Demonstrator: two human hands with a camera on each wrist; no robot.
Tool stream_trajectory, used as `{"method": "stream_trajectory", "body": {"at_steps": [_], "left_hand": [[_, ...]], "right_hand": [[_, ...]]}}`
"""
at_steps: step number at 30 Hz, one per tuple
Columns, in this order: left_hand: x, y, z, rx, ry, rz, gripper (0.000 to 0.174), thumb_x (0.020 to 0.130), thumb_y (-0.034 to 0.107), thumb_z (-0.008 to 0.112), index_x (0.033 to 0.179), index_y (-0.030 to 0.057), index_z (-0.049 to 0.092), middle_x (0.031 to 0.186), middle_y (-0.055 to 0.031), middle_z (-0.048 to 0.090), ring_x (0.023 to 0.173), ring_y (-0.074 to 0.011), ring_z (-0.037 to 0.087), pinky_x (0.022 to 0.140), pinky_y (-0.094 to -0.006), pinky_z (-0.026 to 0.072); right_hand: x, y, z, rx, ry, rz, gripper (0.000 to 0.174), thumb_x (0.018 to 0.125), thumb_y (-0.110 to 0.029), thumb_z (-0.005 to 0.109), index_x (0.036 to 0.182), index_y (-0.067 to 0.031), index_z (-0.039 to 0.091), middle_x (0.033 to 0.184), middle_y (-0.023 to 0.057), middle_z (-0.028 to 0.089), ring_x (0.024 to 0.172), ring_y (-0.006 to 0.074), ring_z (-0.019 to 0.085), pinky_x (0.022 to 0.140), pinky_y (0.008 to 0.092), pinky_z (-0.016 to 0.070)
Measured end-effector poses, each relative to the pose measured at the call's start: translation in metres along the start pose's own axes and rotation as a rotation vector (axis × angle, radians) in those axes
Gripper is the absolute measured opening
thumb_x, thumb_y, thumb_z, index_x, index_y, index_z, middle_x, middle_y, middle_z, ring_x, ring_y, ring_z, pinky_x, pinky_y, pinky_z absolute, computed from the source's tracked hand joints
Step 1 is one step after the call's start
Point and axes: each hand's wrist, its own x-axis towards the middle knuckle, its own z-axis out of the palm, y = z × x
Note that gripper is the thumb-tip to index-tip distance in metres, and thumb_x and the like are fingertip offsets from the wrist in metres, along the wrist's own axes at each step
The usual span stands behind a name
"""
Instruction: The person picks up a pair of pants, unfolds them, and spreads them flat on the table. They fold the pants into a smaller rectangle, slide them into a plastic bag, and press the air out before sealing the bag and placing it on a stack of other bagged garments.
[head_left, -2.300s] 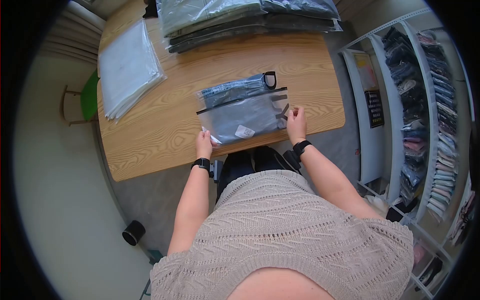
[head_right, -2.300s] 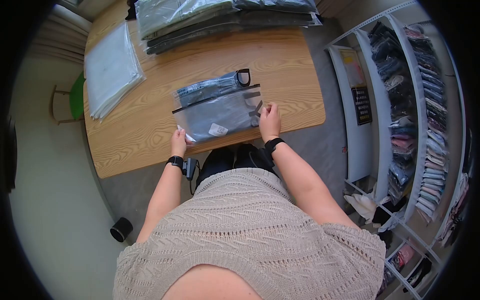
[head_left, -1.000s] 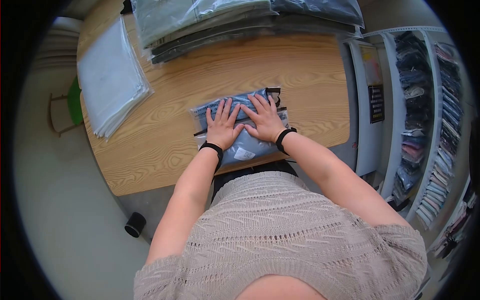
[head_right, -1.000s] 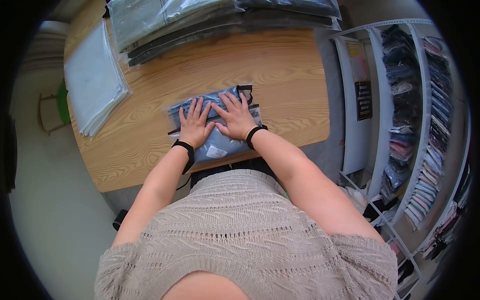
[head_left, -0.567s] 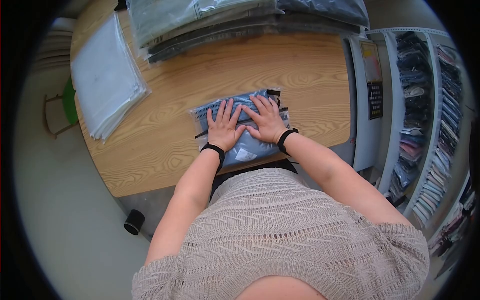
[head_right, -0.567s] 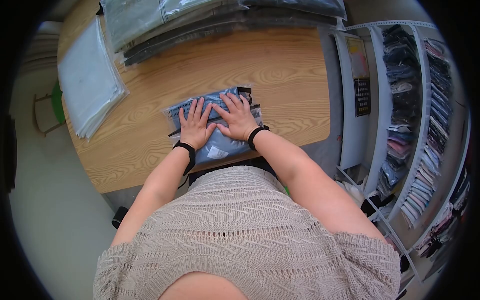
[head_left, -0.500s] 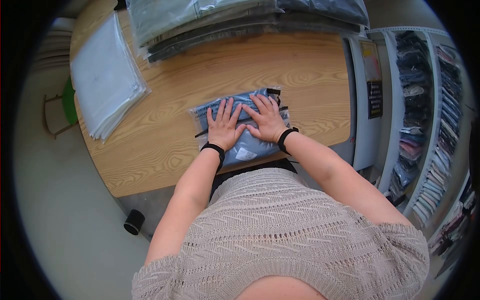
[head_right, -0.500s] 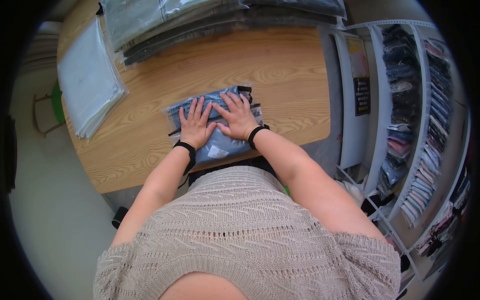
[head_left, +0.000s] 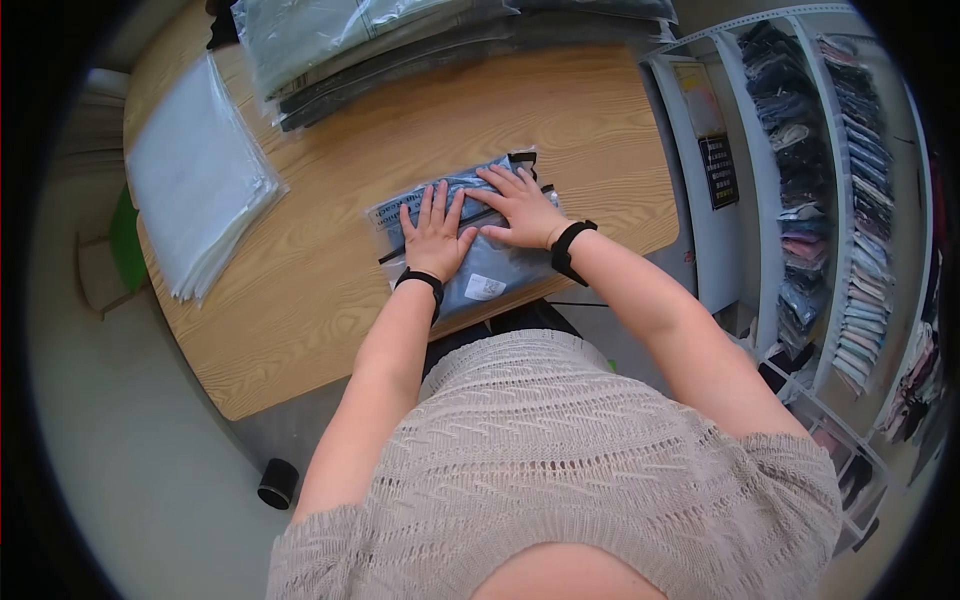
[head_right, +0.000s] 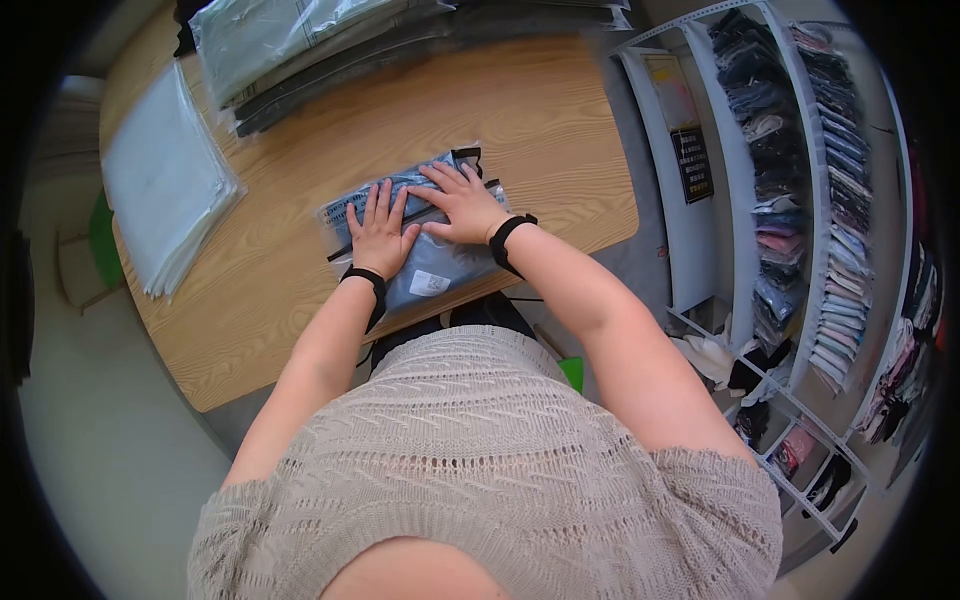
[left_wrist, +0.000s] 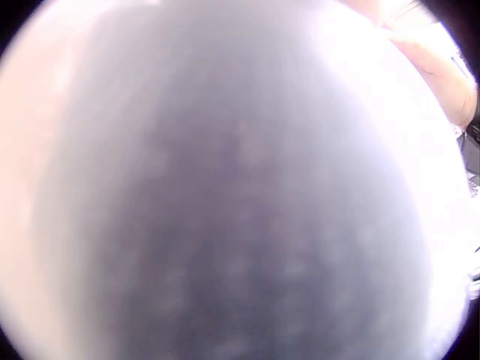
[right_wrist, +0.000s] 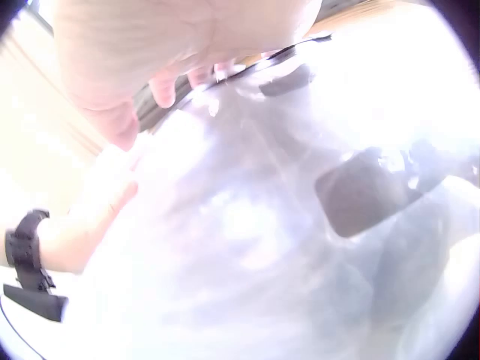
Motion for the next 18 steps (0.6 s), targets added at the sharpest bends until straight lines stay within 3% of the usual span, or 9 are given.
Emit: {"method": "stream_trajectory", "body": {"at_steps": [2, 4, 5, 7, 8, 10, 11, 13, 18], "left_hand": [[0.001, -0.001, -0.001, -0.004, -0.021, -0.003, 0.066, 0.088, 0.053, 0.043, 0.144, 0.0242, 0.025, 0.152, -0.0038, 0.016, 0.140, -0.0212, 0.013, 0.108, -0.0564, 0.0025], [0.000, -0.001, -0.002, -0.025, -0.029, -0.002, 0.066, 0.088, 0.053, 0.042, 0.144, 0.0237, 0.024, 0.152, -0.0041, 0.016, 0.140, -0.0215, 0.012, 0.108, -0.0561, 0.0024], [0.001, 0.000, -0.004, -0.047, -0.048, -0.011, 0.066, 0.088, 0.052, 0.042, 0.145, 0.0233, 0.023, 0.153, -0.0043, 0.015, 0.141, -0.0217, 0.011, 0.108, -0.0557, 0.0022], [0.000, 0.002, -0.014, -0.055, -0.077, -0.004, 0.066, 0.089, 0.050, 0.042, 0.145, 0.0213, 0.023, 0.152, -0.0054, 0.015, 0.141, -0.0226, 0.010, 0.108, -0.0562, 0.0025], [0.001, 0.003, -0.019, -0.060, -0.113, -0.007, 0.065, 0.090, 0.048, 0.042, 0.145, 0.0194, 0.023, 0.152, -0.0066, 0.015, 0.141, -0.0234, 0.010, 0.108, -0.0567, 0.0028], [0.003, 0.004, -0.023, -0.040, -0.114, -0.014, 0.065, 0.090, 0.049, 0.041, 0.145, 0.0187, 0.022, 0.152, -0.0068, 0.014, 0.141, -0.0239, 0.010, 0.108, -0.0563, 0.0031], [0.004, 0.004, -0.025, -0.040, -0.142, -0.013, 0.065, 0.090, 0.049, 0.040, 0.145, 0.0187, 0.023, 0.153, -0.0067, 0.014, 0.141, -0.0242, 0.011, 0.109, -0.0559, 0.0037], [0.003, 0.006, -0.034, -0.040, -0.171, -0.008, 0.065, 0.089, 0.047, 0.044, 0.144, 0.0185, 0.025, 0.152, -0.0078, 0.014, 0.140, -0.0255, 0.012, 0.109, -0.0554, 0.0070], [0.014, 0.044, -0.063, -0.012, -0.109, -0.059, 0.064, 0.084, 0.035, 0.057, 0.140, 0.0157, 0.032, 0.149, -0.0103, 0.022, 0.138, -0.0275, 0.017, 0.108, -0.0562, 0.0139]], "right_hand": [[-0.006, 0.003, -0.018, -0.029, 0.031, 0.039, 0.060, 0.078, -0.037, 0.063, 0.132, -0.0166, 0.044, 0.138, 0.0128, 0.040, 0.130, 0.0303, 0.034, 0.106, 0.0500, 0.0243], [-0.028, 0.014, -0.023, 0.210, 0.446, 0.390, 0.053, 0.077, -0.026, 0.066, 0.125, -0.0078, 0.050, 0.131, 0.0141, 0.047, 0.126, 0.0321, 0.037, 0.105, 0.0422, 0.0299], [-0.040, 0.019, -0.025, 0.201, 0.459, 0.386, 0.053, 0.077, -0.026, 0.066, 0.125, -0.0078, 0.050, 0.131, 0.0141, 0.047, 0.126, 0.0321, 0.037, 0.105, 0.0422, 0.0299], [-0.067, 0.027, -0.027, 0.098, 0.440, 0.685, 0.037, 0.079, -0.017, 0.066, 0.110, 0.0002, 0.057, 0.112, 0.0138, 0.060, 0.109, 0.0277, 0.054, 0.093, 0.0339, 0.0424], [-0.072, 0.033, -0.024, 0.096, 0.451, 0.675, 0.037, 0.079, -0.017, 0.066, 0.110, 0.0002, 0.057, 0.112, 0.0138, 0.060, 0.109, 0.0277, 0.054, 0.093, 0.0339, 0.0424], [-0.075, 0.048, -0.013, 0.967, 0.428, 0.813, 0.025, 0.083, -0.016, 0.064, 0.100, 0.0017, 0.061, 0.090, 0.0079, 0.064, 0.083, 0.0165, 0.060, 0.074, 0.0284, 0.0480], [-0.074, 0.057, -0.008, 0.977, 0.428, 0.796, 0.025, 0.083, -0.016, 0.064, 0.100, 0.0017, 0.061, 0.090, 0.0079, 0.064, 0.083, 0.0165, 0.060, 0.074, 0.0284, 0.0480], [-0.067, 0.067, -0.004, 1.166, 0.331, 0.800, 0.016, 0.085, -0.013, 0.063, 0.091, 0.0017, 0.062, 0.075, 0.0020, 0.061, 0.064, 0.0090, 0.054, 0.061, 0.0230, 0.0452], [-0.058, 0.077, -0.017, 1.194, 0.191, 0.740, 0.012, 0.084, -0.012, 0.063, 0.085, 0.0003, 0.063, 0.070, 0.0016, 0.060, 0.063, 0.0088, 0.053, 0.060, 0.0234, 0.0442]]}}
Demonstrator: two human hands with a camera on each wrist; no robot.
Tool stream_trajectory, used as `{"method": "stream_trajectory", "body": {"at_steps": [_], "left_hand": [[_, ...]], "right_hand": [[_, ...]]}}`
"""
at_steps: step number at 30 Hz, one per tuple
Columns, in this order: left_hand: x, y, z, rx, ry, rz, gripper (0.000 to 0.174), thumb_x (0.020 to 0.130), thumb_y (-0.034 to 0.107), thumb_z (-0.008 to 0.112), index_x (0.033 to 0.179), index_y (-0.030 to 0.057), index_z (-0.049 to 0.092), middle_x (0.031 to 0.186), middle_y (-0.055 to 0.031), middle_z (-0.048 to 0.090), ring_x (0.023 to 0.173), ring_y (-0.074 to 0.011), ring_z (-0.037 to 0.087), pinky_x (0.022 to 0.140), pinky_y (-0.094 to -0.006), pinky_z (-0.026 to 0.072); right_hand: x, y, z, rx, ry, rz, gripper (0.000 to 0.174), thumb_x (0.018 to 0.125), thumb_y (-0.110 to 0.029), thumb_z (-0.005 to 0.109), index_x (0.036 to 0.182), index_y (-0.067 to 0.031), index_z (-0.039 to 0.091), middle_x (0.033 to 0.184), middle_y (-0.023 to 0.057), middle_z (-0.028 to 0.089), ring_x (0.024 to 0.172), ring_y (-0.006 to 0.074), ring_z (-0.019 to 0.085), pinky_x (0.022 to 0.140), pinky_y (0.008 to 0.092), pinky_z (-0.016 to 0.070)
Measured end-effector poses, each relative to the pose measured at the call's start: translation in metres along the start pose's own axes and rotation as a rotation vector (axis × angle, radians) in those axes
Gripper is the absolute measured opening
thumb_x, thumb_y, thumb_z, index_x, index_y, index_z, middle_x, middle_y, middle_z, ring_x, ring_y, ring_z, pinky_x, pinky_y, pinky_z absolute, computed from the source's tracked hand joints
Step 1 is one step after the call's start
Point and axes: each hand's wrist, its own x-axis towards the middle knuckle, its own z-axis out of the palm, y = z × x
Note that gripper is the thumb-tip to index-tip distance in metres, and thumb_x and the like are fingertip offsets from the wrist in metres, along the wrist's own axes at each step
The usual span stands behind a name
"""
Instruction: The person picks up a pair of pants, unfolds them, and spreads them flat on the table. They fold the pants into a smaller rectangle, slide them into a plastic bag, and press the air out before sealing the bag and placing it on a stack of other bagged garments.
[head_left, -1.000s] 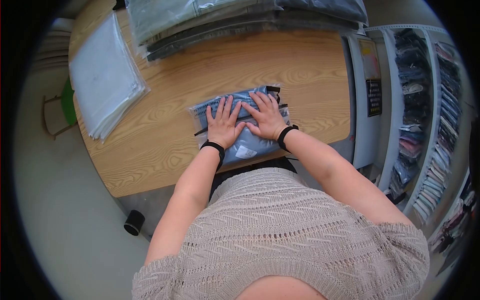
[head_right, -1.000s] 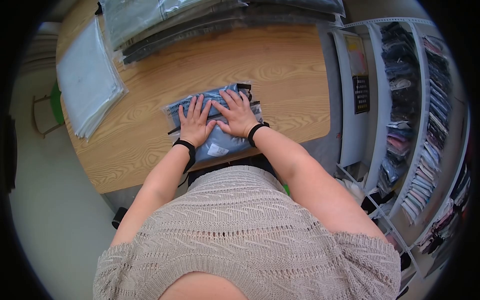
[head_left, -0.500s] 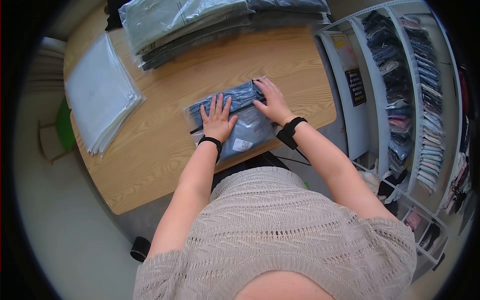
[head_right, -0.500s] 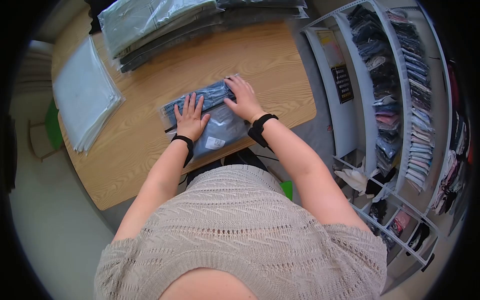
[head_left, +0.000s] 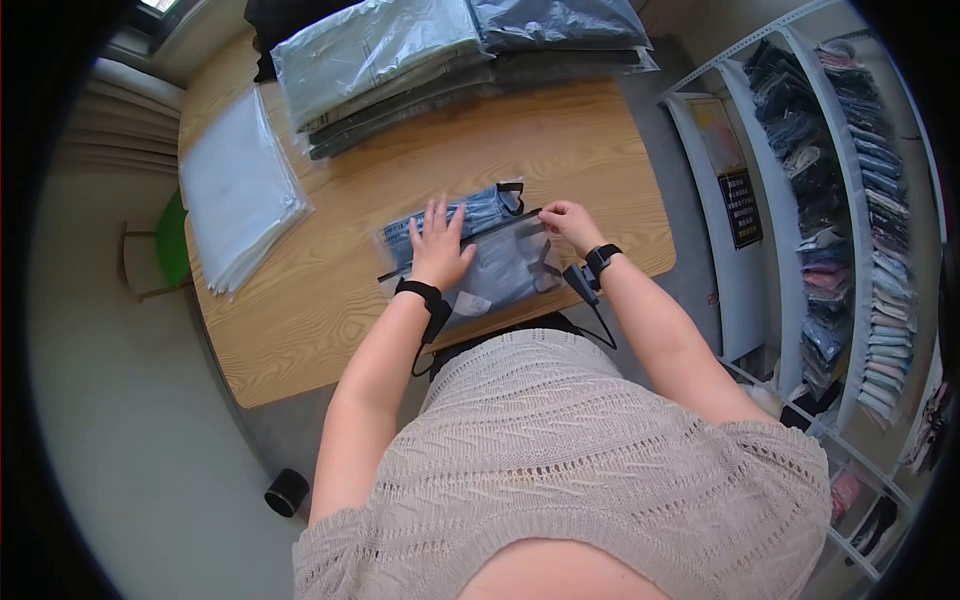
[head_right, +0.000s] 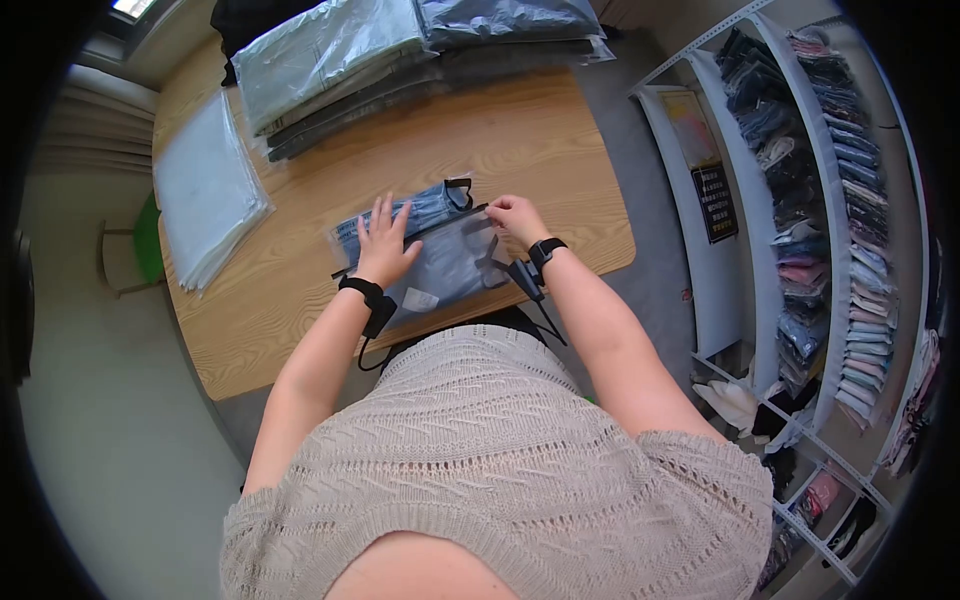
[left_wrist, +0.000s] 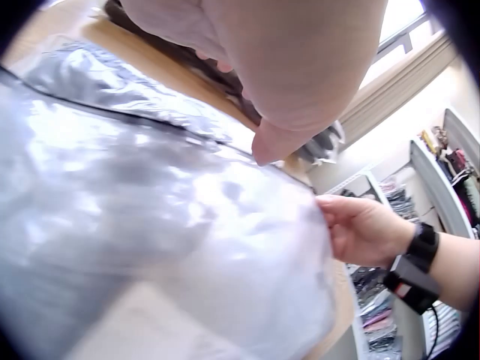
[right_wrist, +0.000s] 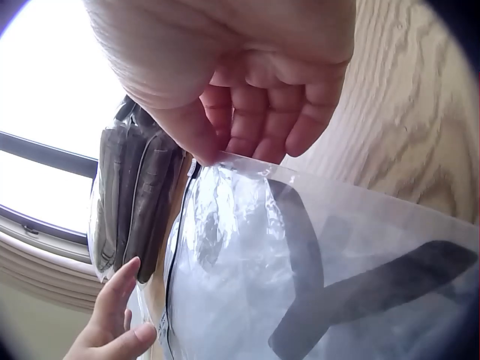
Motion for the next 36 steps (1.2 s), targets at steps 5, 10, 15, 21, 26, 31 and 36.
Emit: {"method": "stream_trajectory", "body": {"at_steps": [5, 10, 15, 21, 26, 31, 36], "left_hand": [[0.047, 0.071, 0.000, -0.380, 0.029, 0.165, 0.030, 0.084, 0.022, 0.057, 0.108, 0.0039, 0.059, 0.108, -0.0141, 0.060, 0.105, -0.0321, 0.052, 0.089, -0.0429, 0.0406], [0.077, 0.094, 0.033, -0.429, 0.077, 0.064, 0.020, 0.085, 0.022, 0.055, 0.087, 0.0042, 0.065, 0.088, -0.0163, 0.061, 0.086, -0.0346, 0.058, 0.073, -0.0426, 0.0472], [0.087, 0.091, 0.023, -0.341, -0.002, 0.072, 0.018, 0.084, 0.020, 0.057, 0.084, 0.0041, 0.064, 0.085, -0.0159, 0.061, 0.085, -0.0345, 0.059, 0.073, -0.0431, 0.0471], [0.074, 0.075, 0.009, -0.140, 0.014, 0.108, 0.016, 0.083, 0.021, 0.059, 0.078, 0.0059, 0.064, 0.084, -0.0127, 0.063, 0.082, -0.0320, 0.060, 0.071, -0.0428, 0.0473], [0.034, 0.024, 0.002, -0.018, 0.154, 0.127, 0.015, 0.081, 0.023, 0.061, 0.076, 0.0094, 0.063, 0.080, -0.0067, 0.062, 0.082, -0.0266, 0.059, 0.070, -0.0401, 0.0454], [-0.027, -0.049, 0.001, -0.035, 0.137, -0.111, 0.013, 0.082, 0.022, 0.060, 0.079, 0.0095, 0.064, 0.083, -0.0073, 0.062, 0.084, -0.0276, 0.059, 0.071, -0.0418, 0.0462], [-0.073, -0.107, 0.006, -0.021, 0.060, -0.288, 0.019, 0.085, 0.025, 0.057, 0.085, 0.0077, 0.064, 0.088, -0.0103, 0.063, 0.088, -0.0307, 0.058, 0.074, -0.0425, 0.0459]], "right_hand": [[0.007, 0.003, -0.013, 0.062, -0.160, -0.014, 0.011, 0.082, -0.012, 0.063, 0.084, -0.0017, 0.062, 0.071, 0.0024, 0.060, 0.063, 0.0092, 0.055, 0.060, 0.0226, 0.0450], [0.018, 0.012, -0.016, 0.042, -0.257, -0.106, 0.009, 0.083, -0.011, 0.062, 0.084, -0.0023, 0.062, 0.069, 0.0009, 0.060, 0.062, 0.0080, 0.054, 0.056, 0.0221, 0.0429], [0.013, 0.011, -0.013, 0.129, -0.235, -0.110, 0.009, 0.085, -0.010, 0.063, 0.082, -0.0018, 0.060, 0.070, 0.0006, 0.059, 0.063, 0.0084, 0.053, 0.057, 0.0231, 0.0434], [0.018, 0.016, -0.003, 0.045, -0.111, -0.178, 0.007, 0.083, -0.007, 0.061, 0.084, -0.0001, 0.060, 0.072, 0.0012, 0.059, 0.066, 0.0094, 0.054, 0.061, 0.0247, 0.0452], [0.022, 0.007, -0.004, -0.008, -0.076, -0.171, 0.010, 0.082, -0.008, 0.061, 0.086, 0.0008, 0.060, 0.073, 0.0022, 0.059, 0.067, 0.0103, 0.054, 0.063, 0.0257, 0.0458], [0.035, 0.025, -0.006, -0.031, -0.040, -0.139, 0.012, 0.083, -0.011, 0.061, 0.084, 0.0004, 0.061, 0.072, 0.0019, 0.059, 0.066, 0.0112, 0.053, 0.061, 0.0264, 0.0442], [0.041, 0.023, -0.003, -0.058, -0.044, -0.111, 0.012, 0.083, -0.012, 0.062, 0.084, -0.0001, 0.061, 0.072, 0.0013, 0.059, 0.066, 0.0100, 0.053, 0.060, 0.0256, 0.0436]]}}
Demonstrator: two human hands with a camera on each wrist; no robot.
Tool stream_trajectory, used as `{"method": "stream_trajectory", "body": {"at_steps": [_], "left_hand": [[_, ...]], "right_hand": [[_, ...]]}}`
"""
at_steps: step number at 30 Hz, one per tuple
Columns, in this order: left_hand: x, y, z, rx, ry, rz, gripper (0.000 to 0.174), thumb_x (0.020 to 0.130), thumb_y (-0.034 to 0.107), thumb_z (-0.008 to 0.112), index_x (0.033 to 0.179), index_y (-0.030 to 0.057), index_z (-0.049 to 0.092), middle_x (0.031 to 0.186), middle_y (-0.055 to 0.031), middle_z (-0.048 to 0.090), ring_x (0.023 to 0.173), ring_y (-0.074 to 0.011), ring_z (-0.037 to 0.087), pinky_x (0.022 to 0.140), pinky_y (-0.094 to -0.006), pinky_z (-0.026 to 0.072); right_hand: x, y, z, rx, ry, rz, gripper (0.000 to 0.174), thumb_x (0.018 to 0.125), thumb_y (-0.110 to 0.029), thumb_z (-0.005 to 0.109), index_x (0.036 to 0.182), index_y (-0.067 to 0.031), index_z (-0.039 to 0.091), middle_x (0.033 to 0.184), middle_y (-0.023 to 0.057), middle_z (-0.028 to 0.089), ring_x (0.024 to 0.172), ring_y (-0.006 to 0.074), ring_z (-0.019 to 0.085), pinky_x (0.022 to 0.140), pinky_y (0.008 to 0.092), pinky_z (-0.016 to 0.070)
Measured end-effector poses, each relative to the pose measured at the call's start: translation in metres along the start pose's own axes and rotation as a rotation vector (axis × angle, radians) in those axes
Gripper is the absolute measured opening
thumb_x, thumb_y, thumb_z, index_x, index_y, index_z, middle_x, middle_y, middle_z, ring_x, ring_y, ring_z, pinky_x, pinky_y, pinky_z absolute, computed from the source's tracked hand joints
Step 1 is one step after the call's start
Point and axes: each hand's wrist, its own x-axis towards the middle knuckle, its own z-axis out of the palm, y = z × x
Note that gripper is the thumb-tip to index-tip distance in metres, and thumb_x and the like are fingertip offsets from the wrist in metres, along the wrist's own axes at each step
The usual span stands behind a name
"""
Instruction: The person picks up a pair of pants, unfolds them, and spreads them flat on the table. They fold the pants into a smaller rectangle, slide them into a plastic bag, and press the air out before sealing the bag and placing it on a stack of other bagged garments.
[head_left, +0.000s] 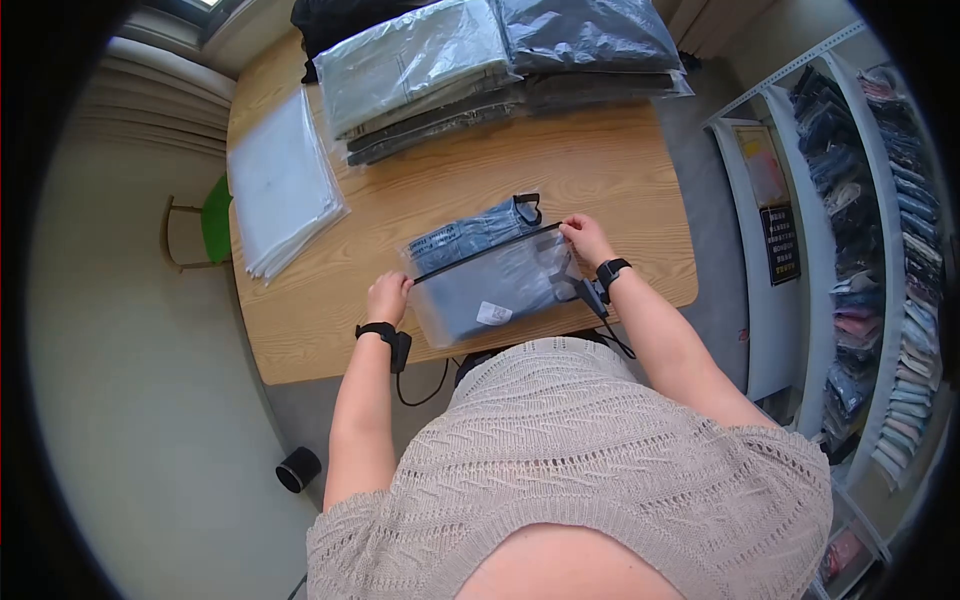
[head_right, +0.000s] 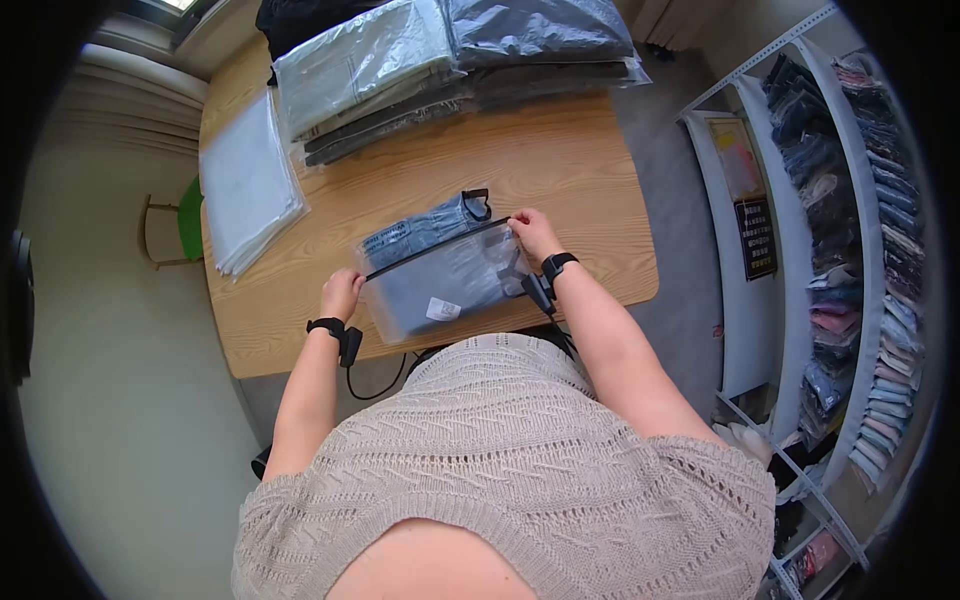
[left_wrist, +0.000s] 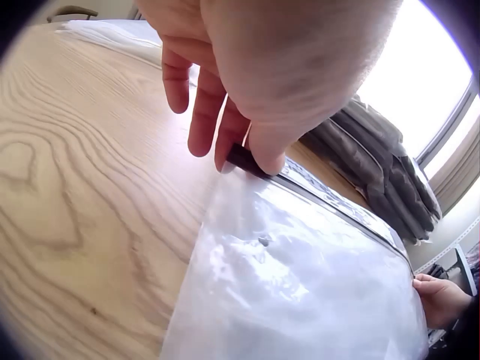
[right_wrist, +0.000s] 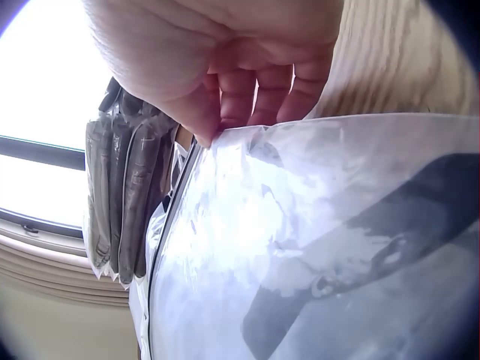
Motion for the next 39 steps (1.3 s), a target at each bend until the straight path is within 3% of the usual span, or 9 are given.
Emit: {"method": "stream_trajectory", "body": {"at_steps": [7, 9, 12, 14, 17, 24, 29, 34, 39], "left_hand": [[-0.008, -0.013, 0.019, -0.217, -0.052, -0.095, 0.016, 0.086, 0.020, 0.056, 0.093, 0.0068, 0.063, 0.094, -0.0125, 0.063, 0.094, -0.0324, 0.057, 0.078, -0.0428, 0.0448], [-0.014, -0.015, 0.025, -0.260, 0.228, -0.075, 0.019, 0.083, 0.013, 0.058, 0.101, 0.0069, 0.059, 0.099, -0.0122, 0.061, 0.097, -0.0314, 0.056, 0.081, -0.0417, 0.0440], [-0.044, 0.023, -0.011, -0.165, 0.465, 0.270, 0.028, 0.080, 0.007, 0.059, 0.108, 0.0070, 0.056, 0.102, -0.0104, 0.060, 0.097, -0.0298, 0.055, 0.082, -0.0410, 0.0430], [-0.069, 0.037, -0.003, -0.212, 0.322, 0.407, 0.035, 0.078, 0.007, 0.059, 0.112, 0.0072, 0.053, 0.108, -0.0098, 0.058, 0.103, -0.0286, 0.053, 0.085, -0.0408, 0.0413], [-0.098, 0.057, 0.020, -0.187, 0.182, 0.433, 0.048, 0.075, 0.011, 0.063, 0.122, 0.0067, 0.048, 0.121, -0.0136, 0.051, 0.114, -0.0302, 0.047, 0.091, -0.0416, 0.0384], [-0.095, 0.065, 0.082, 0.095, 0.146, 0.257, 0.082, 0.064, 0.014, 0.069, 0.137, 0.0049, 0.032, 0.140, -0.0212, 0.030, 0.131, -0.0362, 0.029, 0.103, -0.0464, 0.0307], [-0.086, 0.059, 0.071, -0.011, 0.111, 0.324, 0.067, 0.068, 0.010, 0.065, 0.130, 0.0035, 0.041, 0.134, -0.0191, 0.040, 0.124, -0.0348, 0.039, 0.100, -0.0353, 0.0402], [-0.062, 0.041, 0.038, -0.298, 0.063, 0.369, 0.048, 0.074, 0.007, 0.056, 0.121, 0.0022, 0.049, 0.119, -0.0185, 0.054, 0.109, -0.0331, 0.053, 0.092, -0.0388, 0.0448], [-0.054, 0.045, -0.051, -0.464, -0.032, 0.215, 0.031, 0.080, 0.012, 0.047, 0.107, 0.0048, 0.059, 0.100, -0.0202, 0.062, 0.093, -0.0360, 0.059, 0.081, -0.0425, 0.0474]], "right_hand": [[0.004, -0.011, 0.006, -0.078, 0.049, -0.009, 0.014, 0.084, -0.013, 0.062, 0.088, 0.0002, 0.061, 0.076, 0.0037, 0.061, 0.067, 0.0114, 0.054, 0.060, 0.0259, 0.0446], [-0.004, -0.017, 0.007, -0.101, 0.047, -0.014, 0.014, 0.084, -0.013, 0.062, 0.090, -0.0001, 0.061, 0.080, 0.0057, 0.062, 0.069, 0.0128, 0.056, 0.061, 0.0269, 0.0453], [-0.032, -0.038, 0.003, -0.355, 0.286, -0.306, 0.015, 0.082, -0.010, 0.060, 0.096, -0.0027, 0.060, 0.091, 0.0100, 0.062, 0.079, 0.0217, 0.059, 0.067, 0.0317, 0.0472], [-0.066, -0.054, -0.003, -0.896, 0.198, -0.775, 0.024, 0.077, -0.008, 0.061, 0.101, -0.0063, 0.060, 0.101, 0.0110, 0.059, 0.091, 0.0287, 0.056, 0.079, 0.0358, 0.0457], [-0.112, -0.049, 0.005, -0.997, -0.143, -0.865, 0.031, 0.072, -0.009, 0.064, 0.103, -0.0110, 0.060, 0.108, 0.0072, 0.058, 0.104, 0.0267, 0.053, 0.090, 0.0399, 0.0401], [-0.115, -0.013, 0.026, -1.177, -0.176, -0.709, 0.063, 0.067, -0.006, 0.062, 0.127, -0.0177, 0.047, 0.133, 0.0088, 0.043, 0.124, 0.0286, 0.039, 0.100, 0.0451, 0.0352], [-0.107, -0.014, 0.032, -1.013, -0.143, -0.607, 0.062, 0.063, -0.004, 0.065, 0.123, -0.0114, 0.050, 0.130, 0.0106, 0.046, 0.120, 0.0309, 0.042, 0.098, 0.0399, 0.0395], [-0.105, -0.035, 0.022, -0.813, -0.175, -0.650, 0.053, 0.065, -0.008, 0.068, 0.116, -0.0082, 0.055, 0.116, 0.0123, 0.057, 0.110, 0.0317, 0.051, 0.095, 0.0382, 0.0418], [-0.112, -0.074, 0.016, -0.472, -0.136, -0.406, 0.040, 0.070, -0.019, 0.077, 0.103, -0.0027, 0.063, 0.093, 0.0128, 0.066, 0.082, 0.0196, 0.064, 0.074, 0.0288, 0.0507]]}}
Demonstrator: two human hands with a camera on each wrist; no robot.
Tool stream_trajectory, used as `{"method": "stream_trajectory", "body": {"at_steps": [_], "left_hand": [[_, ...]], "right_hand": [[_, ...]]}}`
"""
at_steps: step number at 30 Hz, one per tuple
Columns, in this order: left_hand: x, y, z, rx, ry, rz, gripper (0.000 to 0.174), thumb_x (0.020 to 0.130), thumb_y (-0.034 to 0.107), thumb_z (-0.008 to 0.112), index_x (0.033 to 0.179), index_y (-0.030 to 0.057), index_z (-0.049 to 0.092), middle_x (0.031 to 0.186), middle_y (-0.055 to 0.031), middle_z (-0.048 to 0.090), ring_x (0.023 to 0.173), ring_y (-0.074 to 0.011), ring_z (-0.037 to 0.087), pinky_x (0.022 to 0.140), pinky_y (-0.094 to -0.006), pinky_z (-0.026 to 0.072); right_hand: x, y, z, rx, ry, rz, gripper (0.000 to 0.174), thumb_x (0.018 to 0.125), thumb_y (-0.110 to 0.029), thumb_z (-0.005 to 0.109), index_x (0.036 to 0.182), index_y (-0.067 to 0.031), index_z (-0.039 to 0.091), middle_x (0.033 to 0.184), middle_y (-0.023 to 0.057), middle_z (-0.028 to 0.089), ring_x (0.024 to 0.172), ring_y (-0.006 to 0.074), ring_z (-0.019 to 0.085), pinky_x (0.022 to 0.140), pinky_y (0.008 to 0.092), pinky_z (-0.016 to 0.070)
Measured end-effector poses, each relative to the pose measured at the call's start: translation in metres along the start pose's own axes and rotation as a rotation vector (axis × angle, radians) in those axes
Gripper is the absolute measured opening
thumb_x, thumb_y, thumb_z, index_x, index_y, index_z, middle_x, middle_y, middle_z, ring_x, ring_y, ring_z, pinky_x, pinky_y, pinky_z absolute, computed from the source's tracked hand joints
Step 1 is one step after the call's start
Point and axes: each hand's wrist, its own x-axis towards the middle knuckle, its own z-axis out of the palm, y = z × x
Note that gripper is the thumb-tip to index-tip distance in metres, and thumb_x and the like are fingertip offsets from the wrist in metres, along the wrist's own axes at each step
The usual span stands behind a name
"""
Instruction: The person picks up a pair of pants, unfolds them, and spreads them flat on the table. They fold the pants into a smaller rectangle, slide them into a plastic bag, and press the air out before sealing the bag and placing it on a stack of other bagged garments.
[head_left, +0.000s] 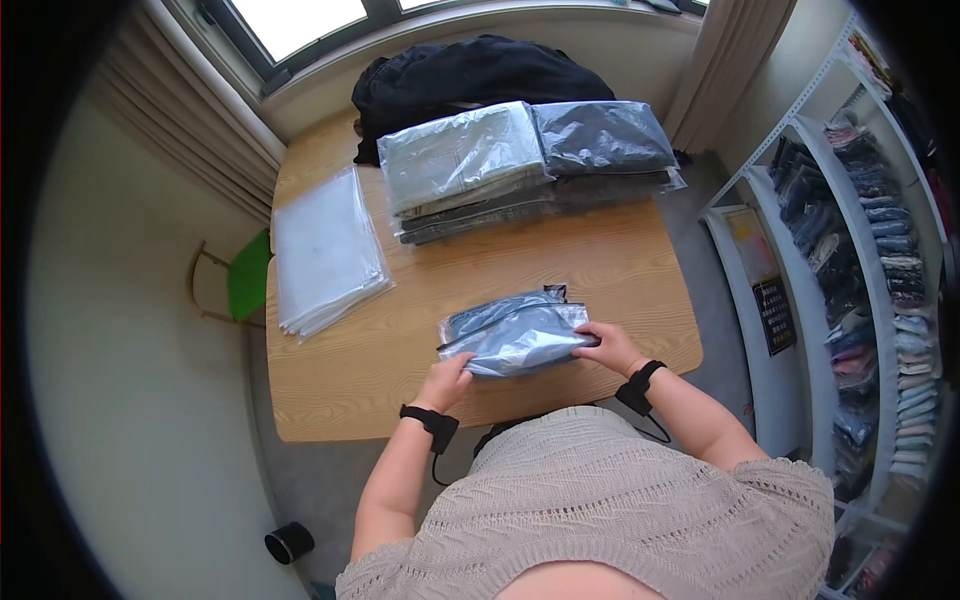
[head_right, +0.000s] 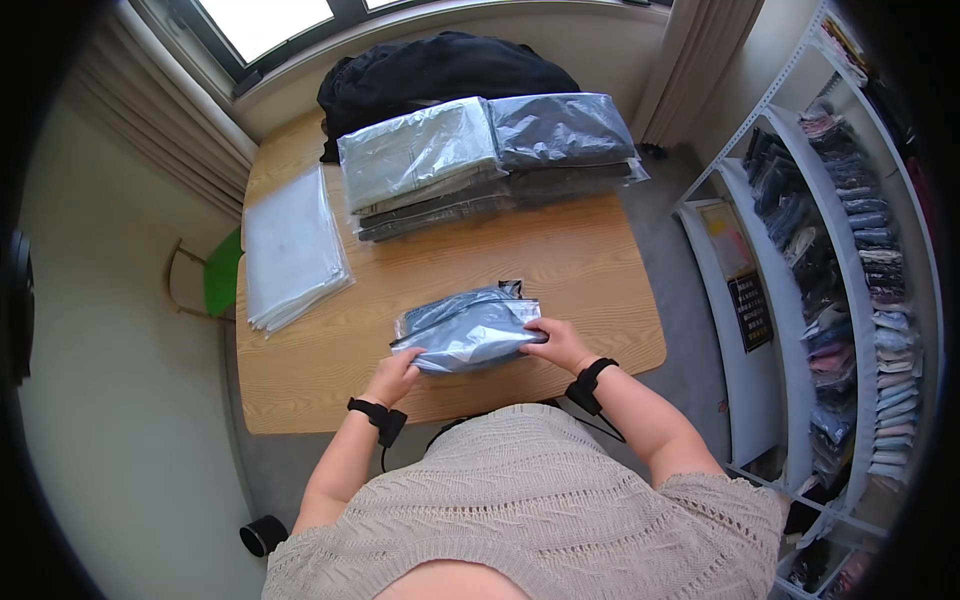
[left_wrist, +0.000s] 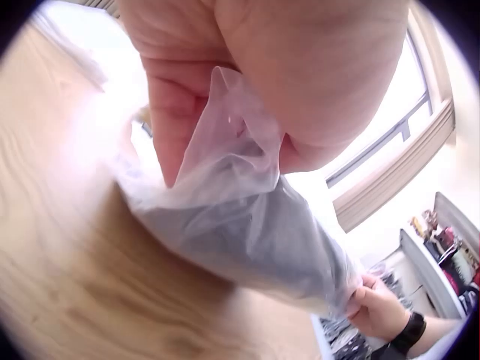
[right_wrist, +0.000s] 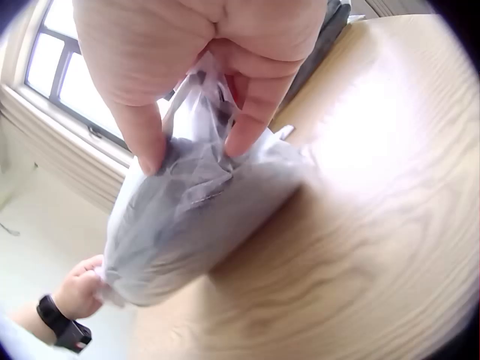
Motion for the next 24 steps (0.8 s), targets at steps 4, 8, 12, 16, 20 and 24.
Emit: {"method": "stream_trajectory", "body": {"at_steps": [4, 8, 12, 16, 20, 24], "left_hand": [[0.010, -0.017, -0.032, -0.326, 0.088, -0.050, 0.030, 0.080, 0.008, 0.047, 0.106, -0.0003, 0.059, 0.096, -0.0147, 0.065, 0.089, -0.0250, 0.061, 0.080, -0.0322, 0.0474], [0.019, -0.033, -0.039, -0.637, 0.107, -0.145, 0.030, 0.082, 0.007, 0.049, 0.109, -0.0034, 0.058, 0.100, -0.0079, 0.063, 0.091, -0.0146, 0.058, 0.081, -0.0263, 0.0453], [0.028, -0.045, -0.032, -0.805, 0.382, -0.225, 0.038, 0.086, 0.029, 0.061, 0.112, 0.0008, 0.058, 0.100, -0.0076, 0.063, 0.091, -0.0130, 0.058, 0.081, -0.0268, 0.0453], [0.020, -0.053, -0.023, -0.995, 0.424, -0.128, 0.060, 0.079, 0.046, 0.069, 0.117, 0.0025, 0.054, 0.105, -0.0067, 0.061, 0.097, -0.0143, 0.055, 0.084, -0.0285, 0.0433], [0.005, -0.055, -0.011, -0.789, 0.210, -0.226, 0.057, 0.074, 0.033, 0.075, 0.117, 0.0016, 0.053, 0.109, -0.0079, 0.060, 0.101, -0.0175, 0.054, 0.088, -0.0309, 0.0418], [0.018, -0.084, 0.026, -0.724, 0.275, -0.257, 0.036, 0.078, 0.010, 0.069, 0.110, -0.0017, 0.055, 0.101, -0.0077, 0.062, 0.096, -0.0169, 0.056, 0.084, -0.0284, 0.0427]], "right_hand": [[0.015, -0.034, -0.023, 0.438, -0.076, 0.141, 0.048, 0.073, -0.018, 0.076, 0.114, -0.0014, 0.057, 0.100, 0.0081, 0.064, 0.087, 0.0152, 0.060, 0.078, 0.0266, 0.0493], [0.028, -0.022, -0.012, 0.214, -0.172, 0.154, 0.068, 0.068, -0.022, 0.080, 0.124, -0.0025, 0.048, 0.117, 0.0109, 0.057, 0.111, 0.0225, 0.050, 0.100, 0.0351, 0.0357], [0.044, -0.004, 0.012, 0.282, -0.218, 0.209, 0.057, 0.070, -0.013, 0.077, 0.121, -0.0034, 0.052, 0.120, 0.0098, 0.057, 0.114, 0.0203, 0.049, 0.099, 0.0322, 0.0350], [0.055, -0.001, 0.024, 0.218, -0.155, 0.165, 0.047, 0.073, -0.012, 0.075, 0.116, -0.0043, 0.057, 0.112, 0.0079, 0.062, 0.105, 0.0187, 0.055, 0.093, 0.0319, 0.0403], [0.065, 0.020, 0.036, 0.151, -0.102, 0.219, 0.035, 0.077, -0.013, 0.072, 0.110, -0.0045, 0.061, 0.101, 0.0057, 0.066, 0.093, 0.0166, 0.060, 0.084, 0.0303, 0.0454], [0.072, 0.011, 0.034, 0.161, -0.021, 0.241, 0.031, 0.080, -0.013, 0.069, 0.108, -0.0015, 0.062, 0.095, 0.0062, 0.067, 0.087, 0.0155, 0.060, 0.081, 0.0296, 0.0465]]}}
